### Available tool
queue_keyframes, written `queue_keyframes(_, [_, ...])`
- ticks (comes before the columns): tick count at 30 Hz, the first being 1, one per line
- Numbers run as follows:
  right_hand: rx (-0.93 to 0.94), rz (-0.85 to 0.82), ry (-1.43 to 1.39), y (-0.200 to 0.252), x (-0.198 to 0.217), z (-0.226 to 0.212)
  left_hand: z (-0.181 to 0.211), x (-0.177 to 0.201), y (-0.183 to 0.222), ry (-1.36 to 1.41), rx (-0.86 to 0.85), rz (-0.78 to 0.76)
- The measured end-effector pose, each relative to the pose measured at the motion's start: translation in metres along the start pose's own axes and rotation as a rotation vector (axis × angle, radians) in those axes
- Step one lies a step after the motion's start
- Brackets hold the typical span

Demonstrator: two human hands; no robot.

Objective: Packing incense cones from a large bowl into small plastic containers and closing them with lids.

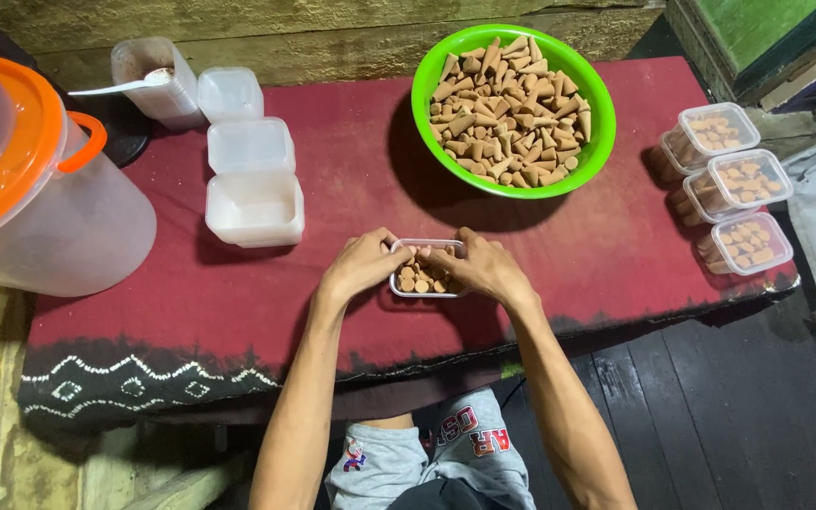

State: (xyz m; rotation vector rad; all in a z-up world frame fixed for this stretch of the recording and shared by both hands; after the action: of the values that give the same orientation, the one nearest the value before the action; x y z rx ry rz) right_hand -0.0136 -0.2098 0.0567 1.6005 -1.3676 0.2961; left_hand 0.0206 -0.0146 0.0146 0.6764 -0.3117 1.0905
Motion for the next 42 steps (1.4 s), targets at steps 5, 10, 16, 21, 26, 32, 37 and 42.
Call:
queue_keyframes(5, [-0.022,0.021,0.051,-0.013,-0.013,0.011,-0.001,0.000,0.000,-0.020,-0.003,0.018])
queue_keyframes(10, [-0.010,0.036,0.016,-0.004,-0.005,0.001,0.002,0.003,-0.001,0.040,-0.011,0.030])
queue_keyframes(16, [0.002,0.057,0.022,-0.018,-0.011,0.014,0.010,0.004,0.002,-0.092,0.082,0.083])
queue_keyframes(21, [0.083,0.063,0.011,-0.036,-0.020,0.036,0.010,0.004,0.009,-0.042,0.042,0.089])
queue_keyframes(26, [0.056,0.086,0.015,-0.022,-0.019,0.018,-0.002,-0.006,-0.009,-0.086,0.078,0.151])
queue_keyframes(32, [0.053,0.102,-0.113,-0.008,-0.014,0.027,-0.002,-0.006,0.006,0.012,-0.018,0.084])
queue_keyframes(37, [0.078,0.068,-0.151,-0.010,-0.010,0.023,-0.015,-0.011,-0.009,0.013,0.030,0.092])
queue_keyframes(42, [0.128,0.167,-0.144,0.001,-0.008,0.015,-0.007,-0.006,-0.001,0.004,0.029,0.105])
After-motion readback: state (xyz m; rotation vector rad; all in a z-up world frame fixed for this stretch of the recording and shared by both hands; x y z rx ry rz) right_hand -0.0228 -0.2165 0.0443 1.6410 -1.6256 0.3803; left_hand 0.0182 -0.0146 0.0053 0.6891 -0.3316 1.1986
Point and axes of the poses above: each hand's wrist, its own y-axis away from the middle knuckle, its own x-axis out of the back of the hand, z = x × y, the point moved 2 cm from there along -y, towards the middle knuckle, and after that the axes turned 4 degrees about z, right-handed, at the moved point
